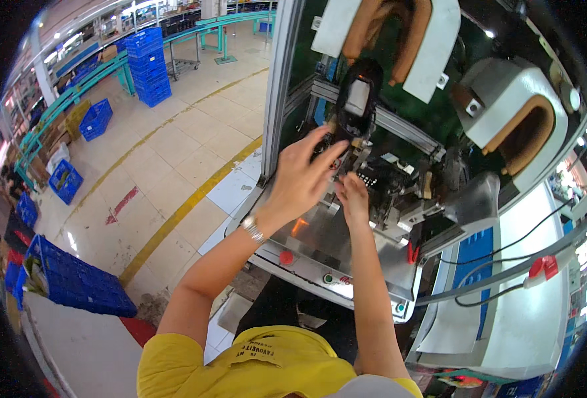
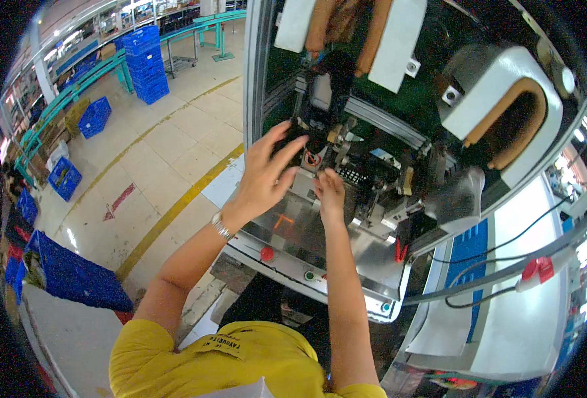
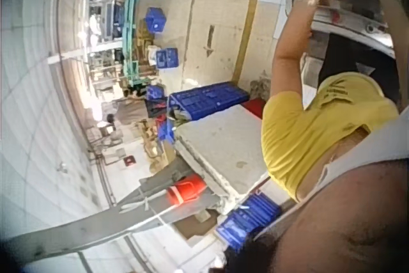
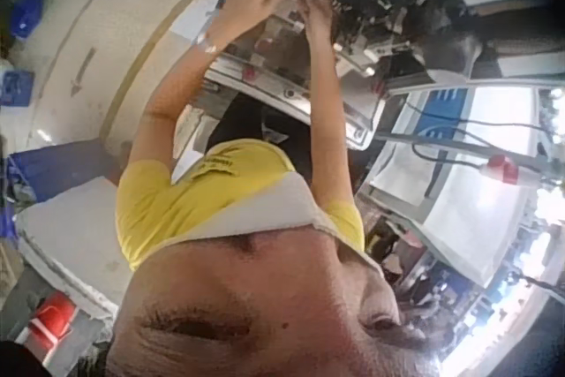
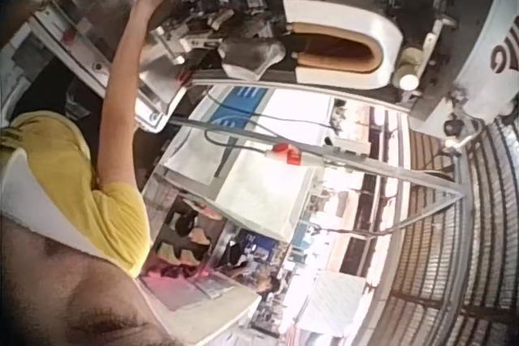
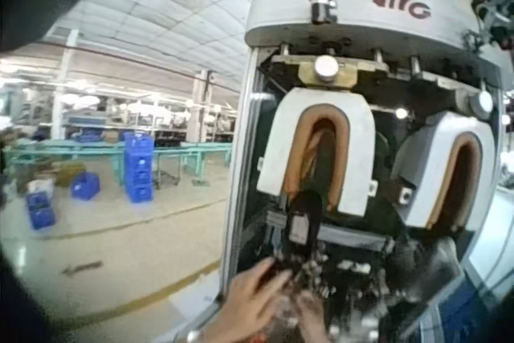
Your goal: The person shapes shoe uppers using a moulding machine by fitting each shoe upper onto the machine's mould, pressing the control buttons to activate the press, and transferring the shaped shoes onto a conveyor.
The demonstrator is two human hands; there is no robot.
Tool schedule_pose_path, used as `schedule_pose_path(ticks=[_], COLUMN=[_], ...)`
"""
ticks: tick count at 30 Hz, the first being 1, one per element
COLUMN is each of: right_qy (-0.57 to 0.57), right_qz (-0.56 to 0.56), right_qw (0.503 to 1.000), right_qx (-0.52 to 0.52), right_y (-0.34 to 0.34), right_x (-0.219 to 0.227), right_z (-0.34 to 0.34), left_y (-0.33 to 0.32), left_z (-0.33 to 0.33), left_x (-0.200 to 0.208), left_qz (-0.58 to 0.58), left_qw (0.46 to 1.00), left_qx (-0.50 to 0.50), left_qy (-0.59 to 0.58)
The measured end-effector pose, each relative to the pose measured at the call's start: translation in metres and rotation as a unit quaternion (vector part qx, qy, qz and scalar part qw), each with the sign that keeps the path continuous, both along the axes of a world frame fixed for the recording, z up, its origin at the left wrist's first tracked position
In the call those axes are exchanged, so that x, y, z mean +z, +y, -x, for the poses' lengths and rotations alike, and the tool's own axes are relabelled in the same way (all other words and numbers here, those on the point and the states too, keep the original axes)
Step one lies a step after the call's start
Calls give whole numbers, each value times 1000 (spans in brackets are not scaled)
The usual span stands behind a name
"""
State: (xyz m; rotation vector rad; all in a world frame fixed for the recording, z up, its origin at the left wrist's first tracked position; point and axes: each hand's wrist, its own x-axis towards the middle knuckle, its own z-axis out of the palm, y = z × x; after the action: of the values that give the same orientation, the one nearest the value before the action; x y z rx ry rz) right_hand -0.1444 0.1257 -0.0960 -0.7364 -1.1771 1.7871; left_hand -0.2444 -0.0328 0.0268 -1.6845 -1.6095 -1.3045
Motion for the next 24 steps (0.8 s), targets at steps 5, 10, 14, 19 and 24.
schedule_pose_path(ticks=[5,10,14,19,24], right_qy=[-122,-342,-462,-540,-616], right_qz=[-204,-290,-218,-100,-117], right_qw=[971,838,741,721,663], right_qx=[-15,-310,-435,-421,-409], right_y=[-31,-32,-33,-30,-36], right_x=[-77,-114,-138,-200,-181], right_z=[-157,-313,-372,-393,-365], left_y=[-66,-96,-100,-89,-93], left_z=[75,103,100,84,67], left_x=[-172,-321,-320,-303,-304], left_qz=[105,261,259,259,176], left_qw=[958,866,850,875,869], left_qx=[206,193,198,231,316], left_qy=[-169,-381,-414,-338,-337])
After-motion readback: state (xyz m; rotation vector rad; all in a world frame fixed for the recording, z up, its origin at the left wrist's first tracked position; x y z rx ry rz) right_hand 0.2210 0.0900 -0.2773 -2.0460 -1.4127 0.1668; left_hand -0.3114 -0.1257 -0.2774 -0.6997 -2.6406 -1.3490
